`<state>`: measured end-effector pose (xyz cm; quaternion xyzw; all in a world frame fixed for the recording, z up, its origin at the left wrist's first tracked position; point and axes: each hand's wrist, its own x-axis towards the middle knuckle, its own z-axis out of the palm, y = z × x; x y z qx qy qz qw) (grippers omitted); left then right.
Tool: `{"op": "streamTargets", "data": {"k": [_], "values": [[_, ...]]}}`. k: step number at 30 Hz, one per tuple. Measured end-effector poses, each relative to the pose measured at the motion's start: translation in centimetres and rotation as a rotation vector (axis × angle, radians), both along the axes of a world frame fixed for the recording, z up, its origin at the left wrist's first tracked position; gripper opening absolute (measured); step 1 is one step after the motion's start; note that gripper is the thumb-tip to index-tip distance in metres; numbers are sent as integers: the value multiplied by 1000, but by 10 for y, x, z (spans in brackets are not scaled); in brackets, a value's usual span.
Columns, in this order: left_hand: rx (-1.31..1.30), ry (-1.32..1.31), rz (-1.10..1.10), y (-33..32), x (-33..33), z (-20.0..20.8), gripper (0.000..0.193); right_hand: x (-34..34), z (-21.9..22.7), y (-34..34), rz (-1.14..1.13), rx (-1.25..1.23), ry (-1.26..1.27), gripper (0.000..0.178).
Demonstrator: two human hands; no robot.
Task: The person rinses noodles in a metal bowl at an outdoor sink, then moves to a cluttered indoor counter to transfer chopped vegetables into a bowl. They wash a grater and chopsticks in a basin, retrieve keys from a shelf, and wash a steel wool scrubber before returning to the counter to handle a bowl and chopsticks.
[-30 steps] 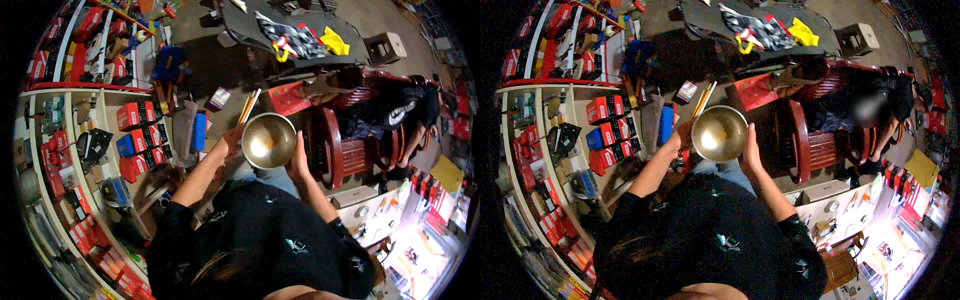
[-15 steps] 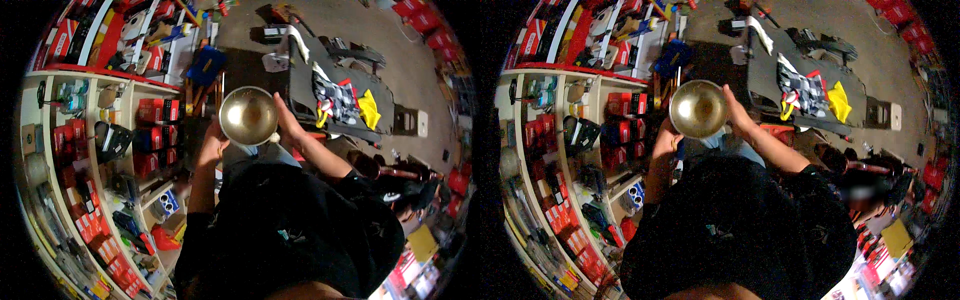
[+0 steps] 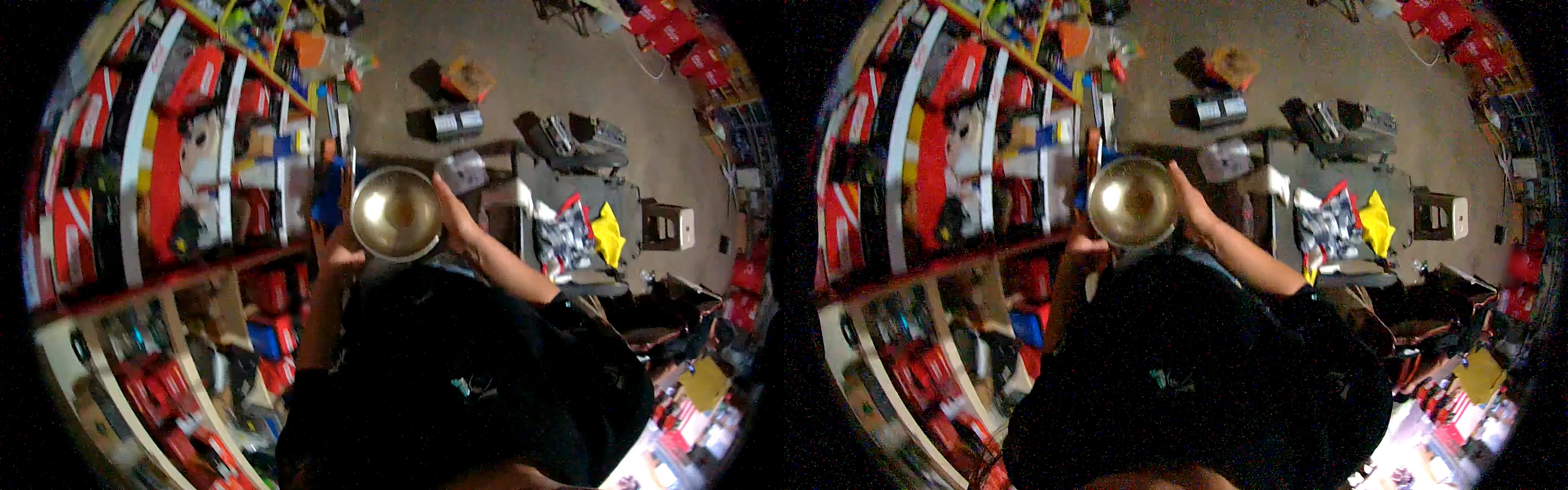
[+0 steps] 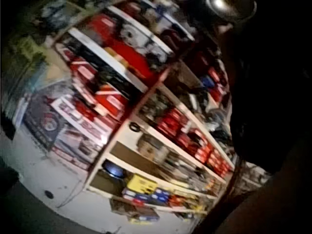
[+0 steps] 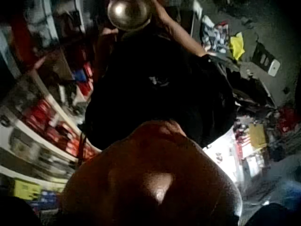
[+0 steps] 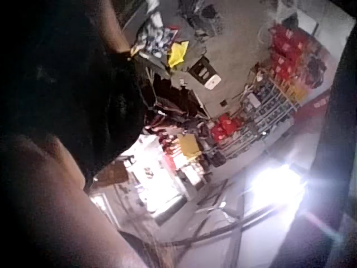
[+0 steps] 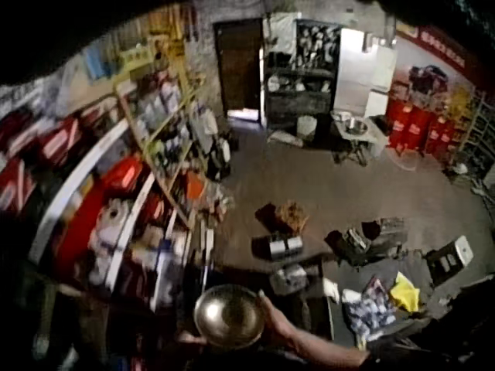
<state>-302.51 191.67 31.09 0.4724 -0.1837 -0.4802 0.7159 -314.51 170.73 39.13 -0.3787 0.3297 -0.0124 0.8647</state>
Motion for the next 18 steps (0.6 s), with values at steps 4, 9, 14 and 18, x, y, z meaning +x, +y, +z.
{"op": "streamTargets", "data": {"k": [4, 9, 14, 18], "values": [[402, 12, -126, -71, 107, 26, 29, 73, -36, -55, -58, 134, -74, 68], [413, 296, -55, -155, 206, 18, 26, 159, -44, -119, -85, 51, -170, 71], [115, 613, -362, -236, 326, -40, 33, 254, -80, -207, -187, 139, 63, 70], [234, 480, -310, -345, 392, -58, 33, 324, -82, -298, -256, 206, -63, 71]]}}
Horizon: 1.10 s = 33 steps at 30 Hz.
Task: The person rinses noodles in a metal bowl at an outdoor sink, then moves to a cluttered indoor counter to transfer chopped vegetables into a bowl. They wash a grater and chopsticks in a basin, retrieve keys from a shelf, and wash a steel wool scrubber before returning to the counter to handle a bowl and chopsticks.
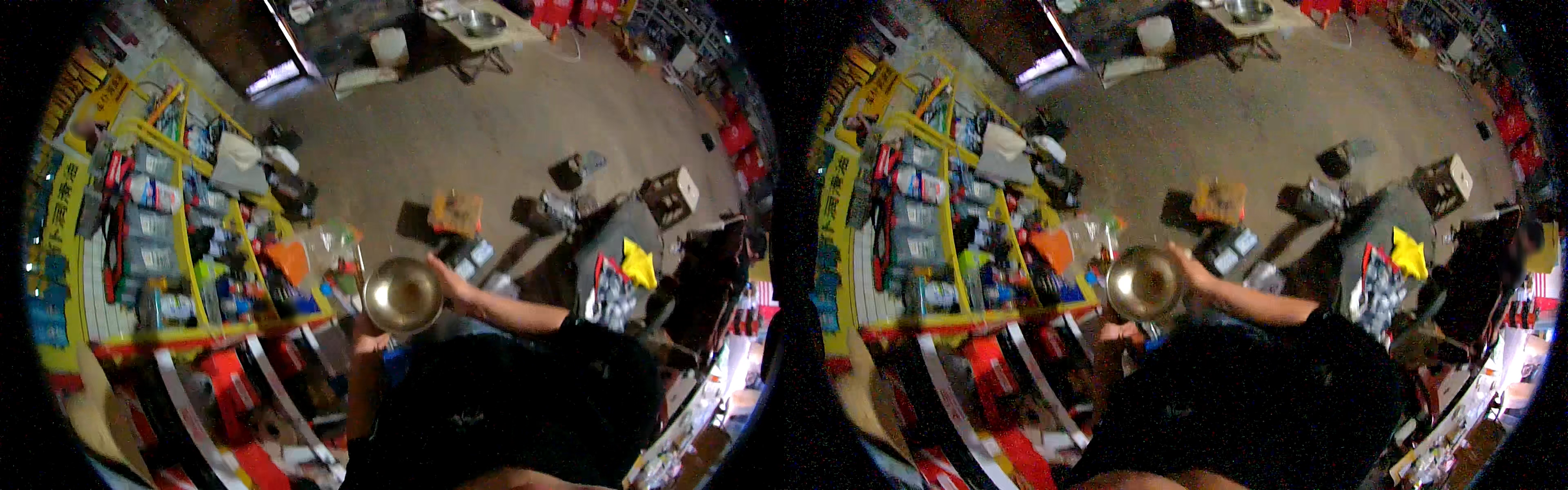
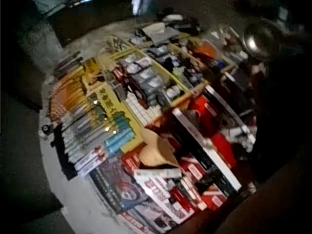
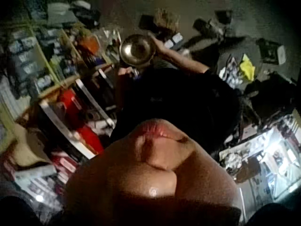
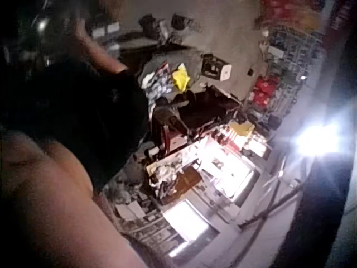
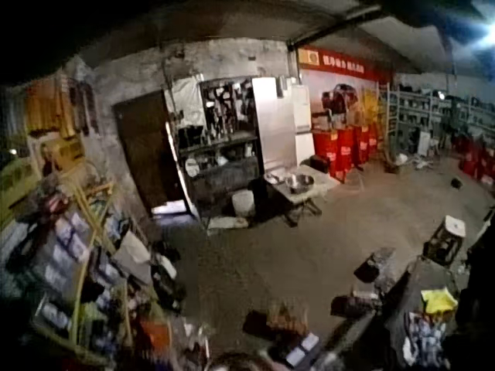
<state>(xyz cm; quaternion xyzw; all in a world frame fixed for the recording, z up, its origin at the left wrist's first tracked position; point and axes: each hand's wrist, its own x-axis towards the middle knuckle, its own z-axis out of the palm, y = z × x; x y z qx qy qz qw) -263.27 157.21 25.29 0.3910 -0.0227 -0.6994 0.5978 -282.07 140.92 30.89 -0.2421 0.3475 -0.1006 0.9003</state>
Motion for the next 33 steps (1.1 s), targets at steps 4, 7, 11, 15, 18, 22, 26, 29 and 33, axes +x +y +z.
{"op": "streamTargets", "data": {"k": [4, 7, 11, 15, 18, 22, 26, 29, 33], "values": [[-196, 343, -201, -88, 108, 5, 41, 69, 33, -88, -46, -144, -41, 68], [-109, -201, -174, -171, 137, 37, 38, 106, 48, -169, -87, -76, -103, 61], [132, -387, -30, -296, 154, 95, 30, 148, 15, -273, -225, -182, 18, 67], [171, -243, -27, -414, 207, 87, 39, 189, 81, -360, -198, -84, -94, 67], [314, -302, -276, -524, 247, 83, 36, 210, 65, -437, -347, -77, 40, 57], [303, -599, -418, -644, 265, 105, 30, 229, 69, -525, -562, -73, 25, 53], [423, -570, -548, -768, 265, 109, 34, 222, 79, -608, -750, -31, 134, 51], [182, -735, -816, -848, 254, 86, 36, 206, 92, -661, -844, 7, 129, 49], [263, -370, -802, -956, 222, 67, 38, 172, 75, -742, -857, -21, 168, 43]]}}
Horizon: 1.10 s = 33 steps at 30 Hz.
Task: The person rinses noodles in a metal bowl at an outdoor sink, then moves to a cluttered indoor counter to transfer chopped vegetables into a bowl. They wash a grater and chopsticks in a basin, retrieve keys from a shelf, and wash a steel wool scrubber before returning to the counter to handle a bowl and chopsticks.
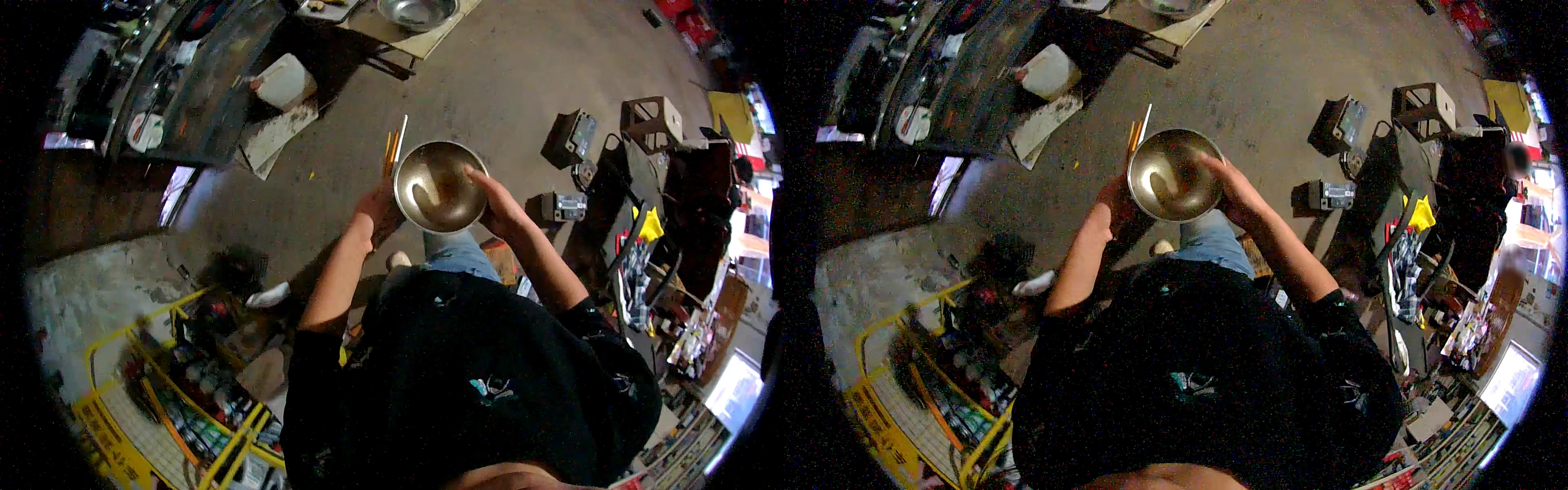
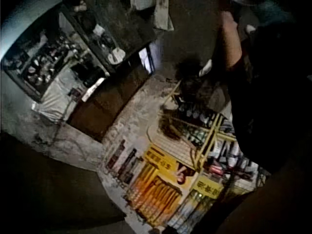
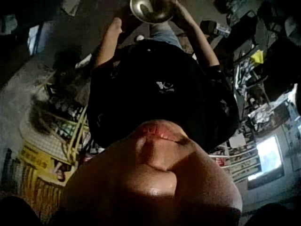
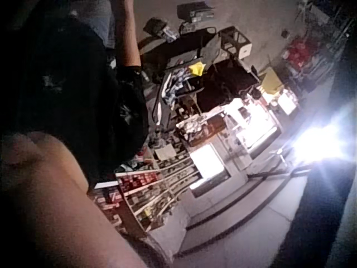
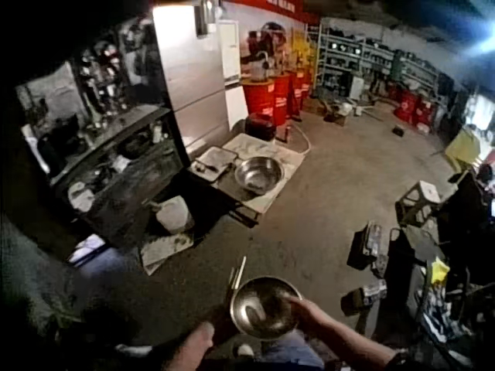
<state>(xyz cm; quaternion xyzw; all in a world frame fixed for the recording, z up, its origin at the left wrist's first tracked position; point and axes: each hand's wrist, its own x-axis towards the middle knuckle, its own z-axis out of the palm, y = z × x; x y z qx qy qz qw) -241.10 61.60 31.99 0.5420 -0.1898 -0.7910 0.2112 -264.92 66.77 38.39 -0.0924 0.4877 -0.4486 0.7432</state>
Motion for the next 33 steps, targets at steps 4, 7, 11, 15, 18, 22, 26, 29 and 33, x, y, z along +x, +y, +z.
{"op": "streamTargets", "data": {"k": [4, 7, 11, 15, 18, 22, 26, 29, 33], "values": [[38, 95, 51, -96, -52, -4, 42, -35, -24, -99, 9, 48, 81, 39], [79, -2, 101, -177, -82, -1, 41, -58, -41, -178, -2, 33, 29, 41], [-10, -63, 15, -278, -98, -39, 40, -100, -39, -289, -1, -10, 21, 44], [-46, -112, -35, -382, -141, -14, 37, -138, -49, -392, 18, 34, -26, 52], [-57, -64, 9, -445, -169, -28, 34, -158, -66, -452, 22, 6, -29, 51], [-50, 12, -134, -545, -194, -61, 31, -182, -98, -531, -147, 147, 10, 49], [-64, -81, -215, -644, -230, -66, 43, -203, -119, -606, -257, 136, 56, 49], [-77, -93, -190, -715, -253, -97, 29, -223, -137, -677, -284, 94, 38, 52], [-147, -22, -148, -823, -270, -158, 41, -243, -174, -790, -266, 101, 105, 46]]}}
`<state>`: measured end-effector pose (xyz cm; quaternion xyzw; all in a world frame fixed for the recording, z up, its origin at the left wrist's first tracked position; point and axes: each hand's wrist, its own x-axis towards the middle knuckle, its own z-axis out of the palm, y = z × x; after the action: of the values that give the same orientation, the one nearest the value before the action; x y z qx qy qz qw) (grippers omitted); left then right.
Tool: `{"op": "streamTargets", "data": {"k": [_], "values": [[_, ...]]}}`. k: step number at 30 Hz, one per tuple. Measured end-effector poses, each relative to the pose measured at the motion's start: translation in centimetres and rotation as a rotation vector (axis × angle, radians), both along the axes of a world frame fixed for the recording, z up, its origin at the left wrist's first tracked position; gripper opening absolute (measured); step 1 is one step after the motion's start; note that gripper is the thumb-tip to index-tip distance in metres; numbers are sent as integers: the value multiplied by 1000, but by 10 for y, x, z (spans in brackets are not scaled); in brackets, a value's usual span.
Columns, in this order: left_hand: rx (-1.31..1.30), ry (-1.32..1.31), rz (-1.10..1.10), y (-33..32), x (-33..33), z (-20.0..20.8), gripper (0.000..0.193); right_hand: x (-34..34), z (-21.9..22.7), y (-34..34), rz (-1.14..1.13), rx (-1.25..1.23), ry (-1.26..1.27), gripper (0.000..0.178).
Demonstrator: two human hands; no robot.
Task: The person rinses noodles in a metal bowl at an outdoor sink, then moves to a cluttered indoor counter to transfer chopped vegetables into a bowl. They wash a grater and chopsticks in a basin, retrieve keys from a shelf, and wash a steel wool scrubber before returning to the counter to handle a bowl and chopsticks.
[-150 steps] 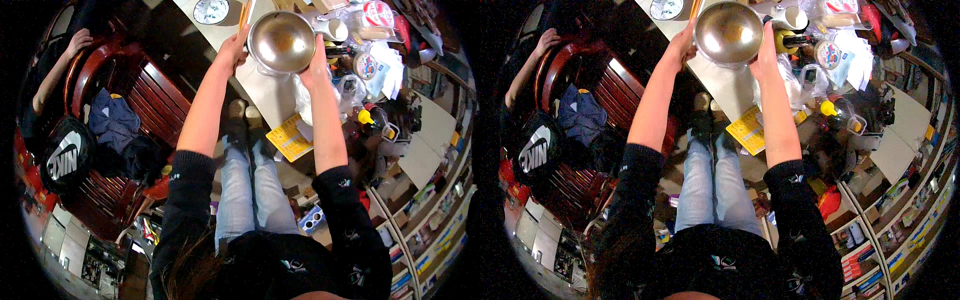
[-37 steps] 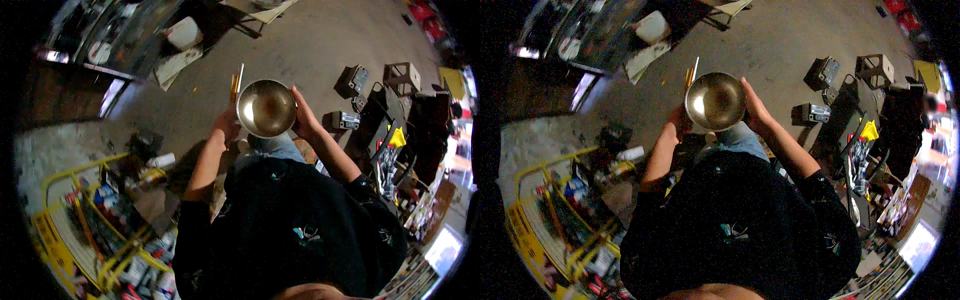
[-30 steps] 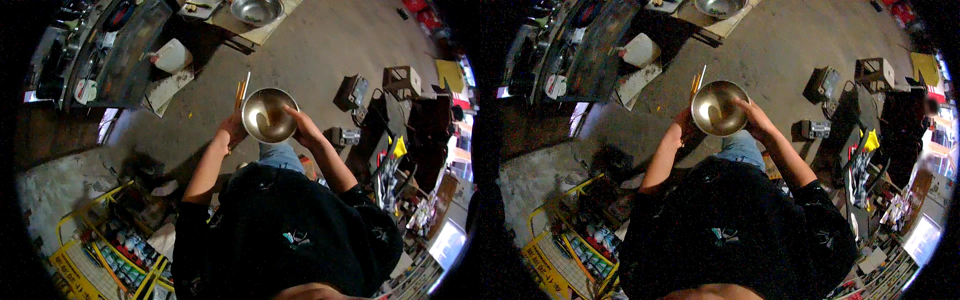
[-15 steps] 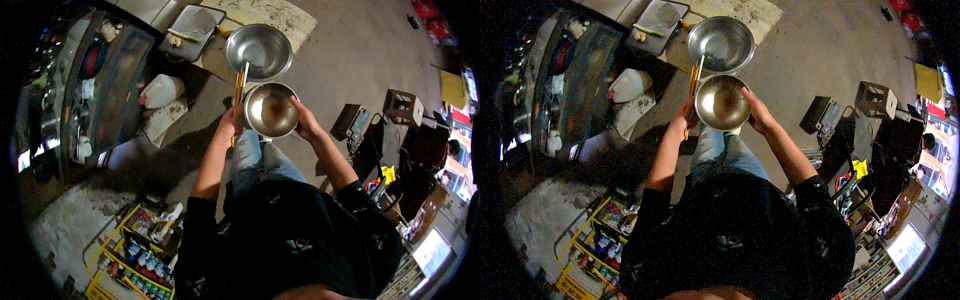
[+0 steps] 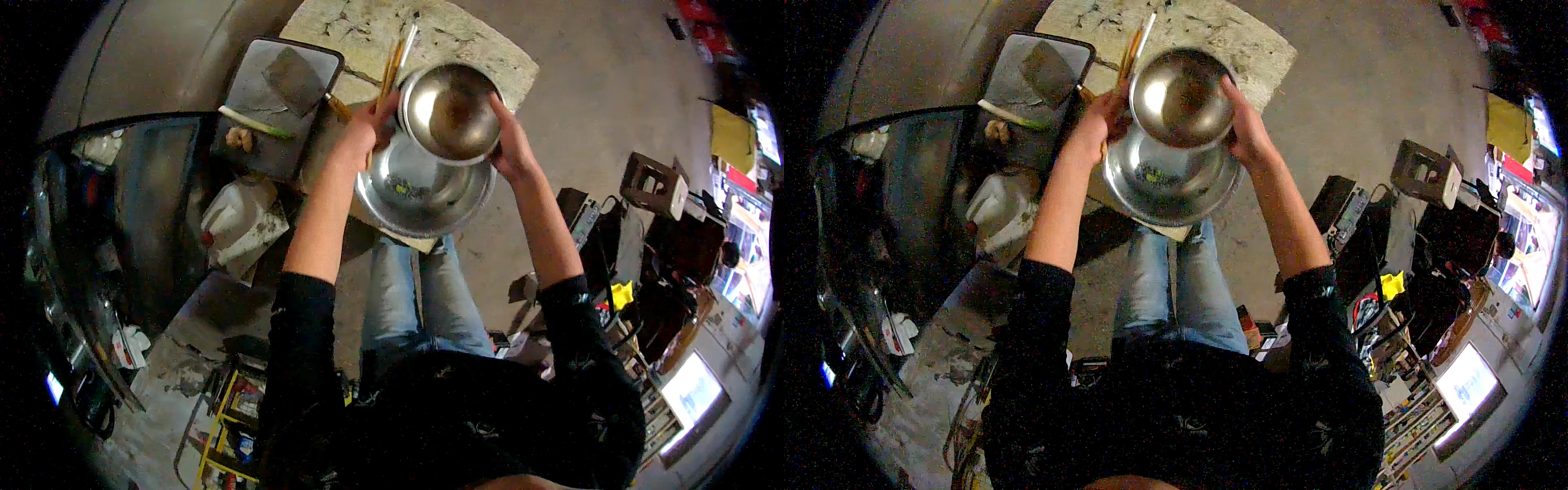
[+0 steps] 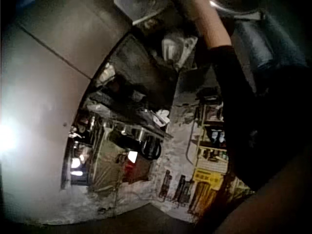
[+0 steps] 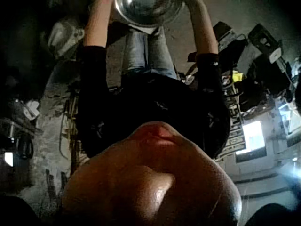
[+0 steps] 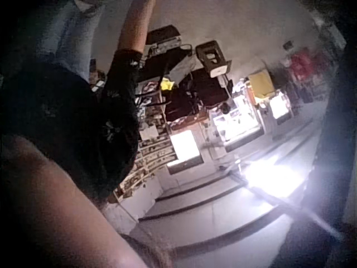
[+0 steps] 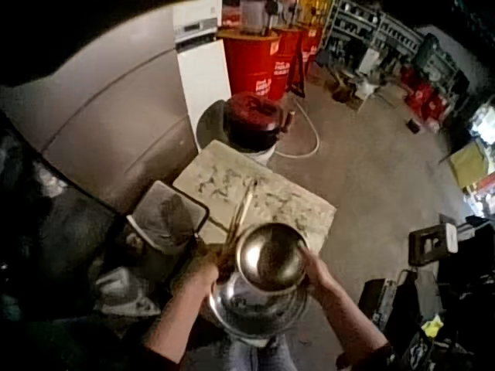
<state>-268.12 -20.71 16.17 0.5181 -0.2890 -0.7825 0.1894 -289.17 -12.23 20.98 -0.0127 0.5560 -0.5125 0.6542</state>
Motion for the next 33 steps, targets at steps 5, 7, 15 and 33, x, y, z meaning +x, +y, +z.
{"op": "streamTargets", "data": {"k": [5, 7, 15, 33], "values": [[-15, 23, -43, -102, -21, -95, 51, -26, -87, -102, 51, -91, 43, 44], [-3, 63, -91, -125, -25, -121, 47, -33, -123, -126, 96, -192, 25, 44], [9, -103, -22, -138, -42, -173, 46, -52, -190, -155, 156, -110, 11, 46], [-223, -176, 360, 43, 2, -45, 25, 20, -164, -9, 152, -260, 923, 22]]}}
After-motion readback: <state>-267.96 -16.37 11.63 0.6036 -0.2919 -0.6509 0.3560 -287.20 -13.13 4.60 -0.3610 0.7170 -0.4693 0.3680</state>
